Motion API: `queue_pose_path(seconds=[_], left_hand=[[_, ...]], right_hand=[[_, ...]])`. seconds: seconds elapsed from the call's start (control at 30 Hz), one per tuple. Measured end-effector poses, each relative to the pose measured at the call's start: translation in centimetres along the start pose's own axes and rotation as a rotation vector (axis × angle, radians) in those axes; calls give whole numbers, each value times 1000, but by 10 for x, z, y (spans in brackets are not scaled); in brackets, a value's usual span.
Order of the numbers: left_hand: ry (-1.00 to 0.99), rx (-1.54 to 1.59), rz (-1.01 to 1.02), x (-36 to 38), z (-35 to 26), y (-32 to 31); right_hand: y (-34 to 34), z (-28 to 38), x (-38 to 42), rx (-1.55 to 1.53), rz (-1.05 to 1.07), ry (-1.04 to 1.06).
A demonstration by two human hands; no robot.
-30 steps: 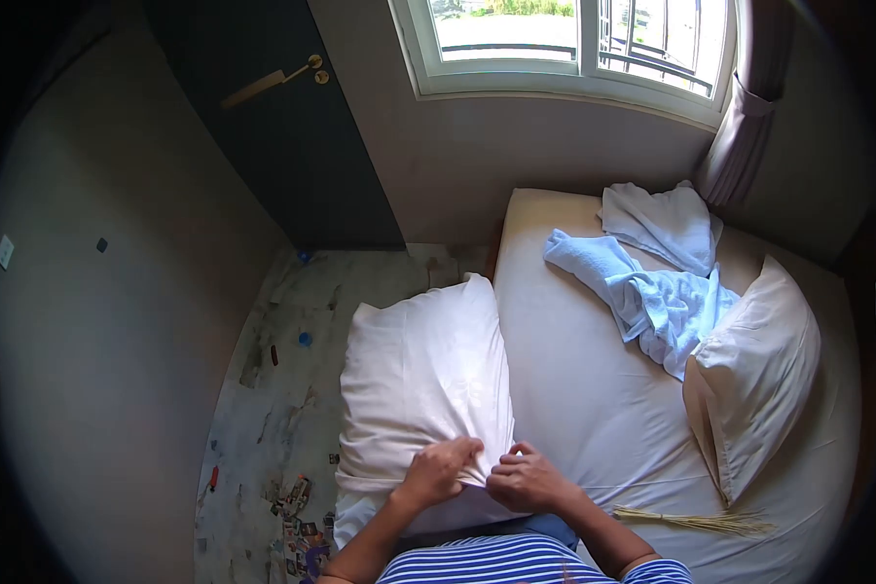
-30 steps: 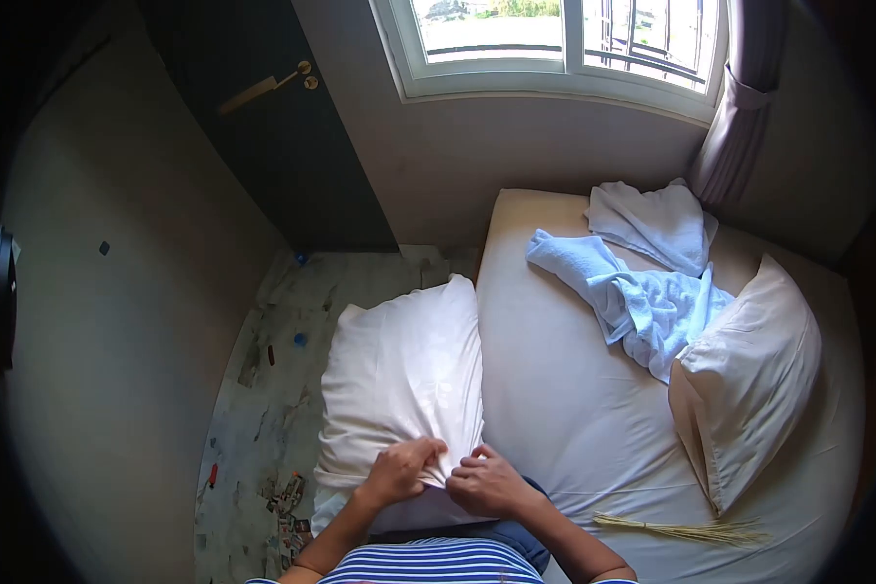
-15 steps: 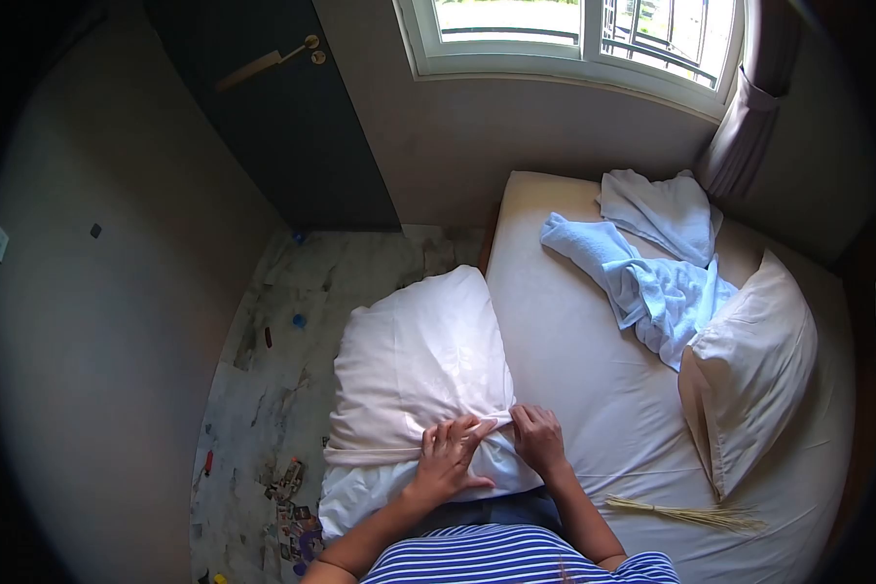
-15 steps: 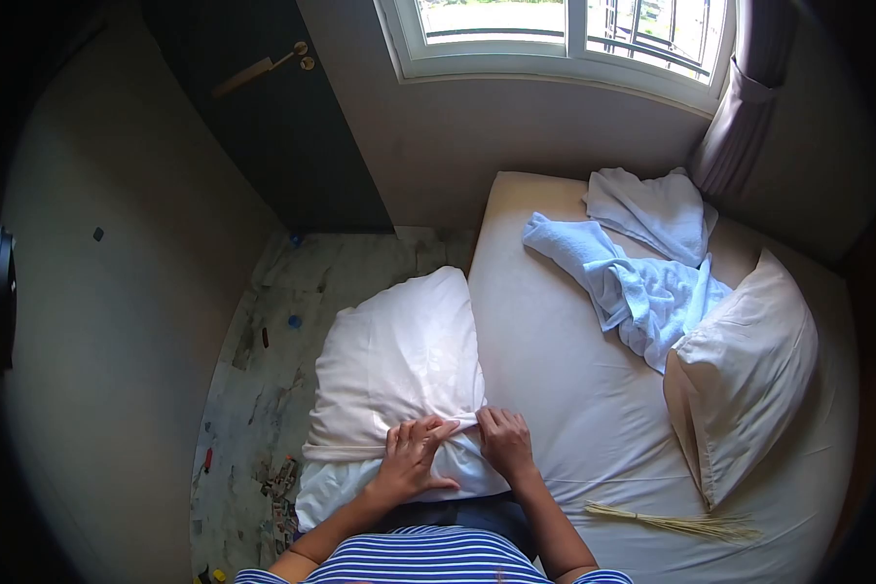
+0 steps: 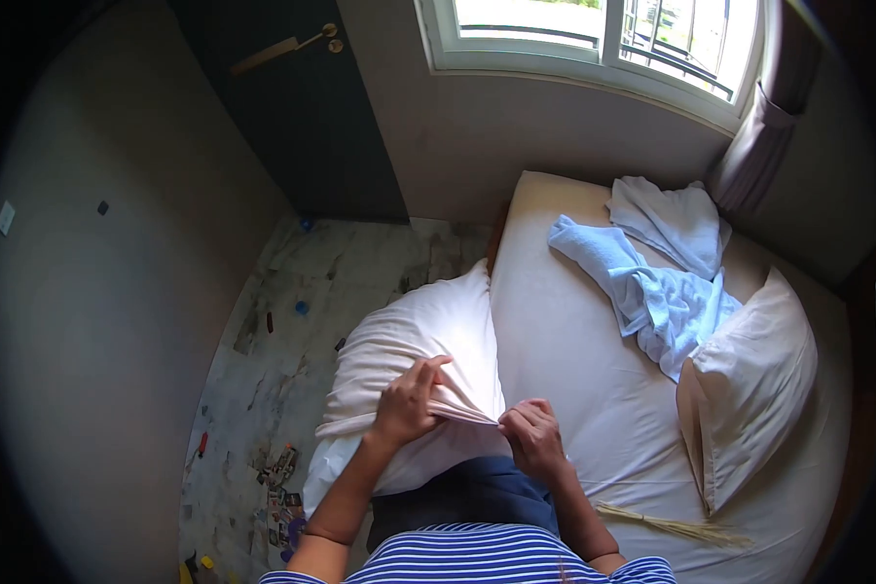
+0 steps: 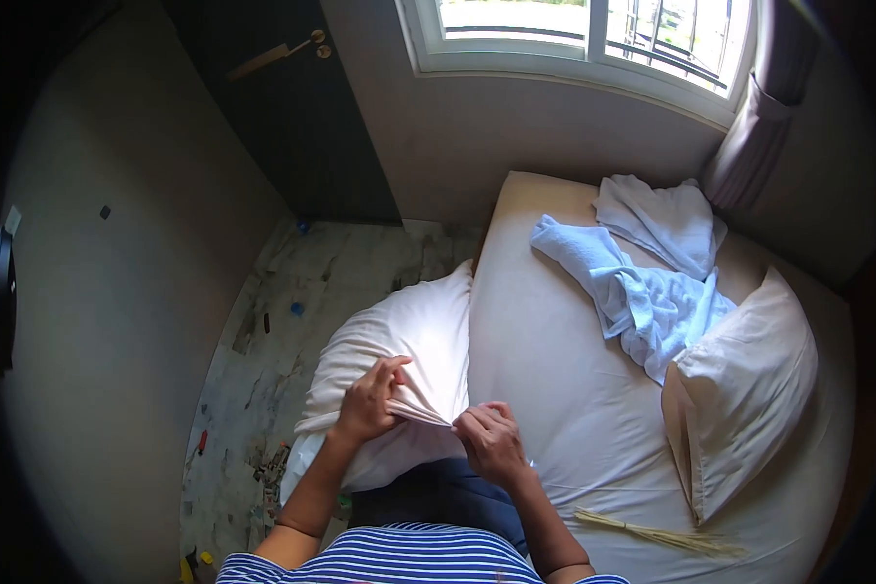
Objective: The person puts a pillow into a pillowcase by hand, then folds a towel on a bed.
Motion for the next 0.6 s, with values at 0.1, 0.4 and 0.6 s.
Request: queue_pose_path(seconds=[0.1, 0.4, 0.6], left_hand=[[138, -27, 38, 19, 37, 27], [283, 70, -32, 42, 82, 58], [-160, -17, -4, -63, 63, 2]], right_hand=[[-17, -4, 1, -92, 12, -67], [-68, 6, 4, -314, 383, 5], [-104, 12, 63, -414, 941, -44]])
Point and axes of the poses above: each hand's wrist, its own x-axis away from the middle knuckle, its own y-axis out of the back of the hand, z = x × y, the point moved 8 cm from there along -x, towards the middle knuckle, and after that the axes turned 1 degree about -z, right-handed, at the moved point
